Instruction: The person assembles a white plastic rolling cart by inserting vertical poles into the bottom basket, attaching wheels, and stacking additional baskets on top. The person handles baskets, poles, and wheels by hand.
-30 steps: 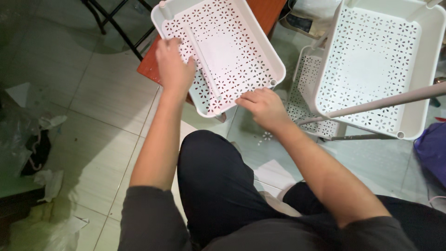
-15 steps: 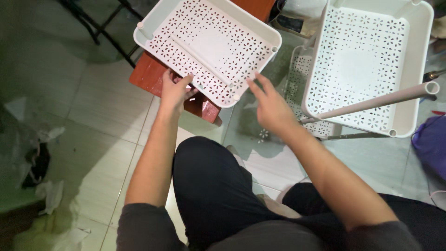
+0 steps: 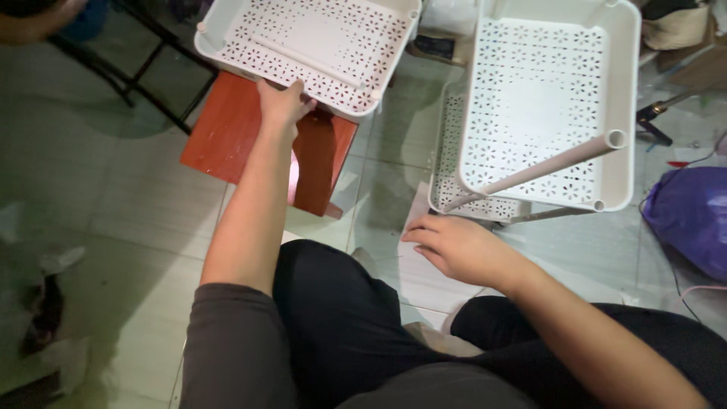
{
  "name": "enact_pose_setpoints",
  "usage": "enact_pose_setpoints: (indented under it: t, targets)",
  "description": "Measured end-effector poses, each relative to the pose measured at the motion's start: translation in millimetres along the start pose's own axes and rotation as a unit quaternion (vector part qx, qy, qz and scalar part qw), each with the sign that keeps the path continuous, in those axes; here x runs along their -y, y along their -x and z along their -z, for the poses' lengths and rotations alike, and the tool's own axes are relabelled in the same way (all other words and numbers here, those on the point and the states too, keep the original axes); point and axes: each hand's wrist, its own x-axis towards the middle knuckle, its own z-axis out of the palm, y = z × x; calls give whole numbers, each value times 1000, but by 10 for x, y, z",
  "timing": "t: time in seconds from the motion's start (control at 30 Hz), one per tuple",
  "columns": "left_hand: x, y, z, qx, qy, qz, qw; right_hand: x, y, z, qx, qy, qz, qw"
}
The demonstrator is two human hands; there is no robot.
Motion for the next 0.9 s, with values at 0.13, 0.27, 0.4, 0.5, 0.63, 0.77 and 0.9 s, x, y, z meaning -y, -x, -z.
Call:
enact_pose_setpoints:
  t: [0.13, 0.27, 0.4, 0.5, 0.63, 0.77, 0.9]
  targets:
    - [27, -211, -160, 12, 23, -15, 1000, -74, 190, 108, -17, 1, 0, 1000]
    - [69, -225, -232, -7, 42, 2, 999, -153, 365, 219, -40, 3, -20, 999]
    - [2, 57, -312, -183, -188, -193, 946, -297, 622, 390, -53, 12, -104, 993]
    - [-198, 540, -569, -25, -77, -218, 973, -479, 814, 585, -114, -24, -179, 977]
    - [-389, 1601, -1042, 330, -256, -211, 884, -725, 906, 646, -236, 30, -169, 956]
    - [-419, 2498, -1458, 514, -261, -334, 746, -903, 921, 589, -256, 56, -91, 961]
    - [-288, 2780, -1627, 521, -256, -299, 757, -976, 963, 471, -243, 93, -142, 955]
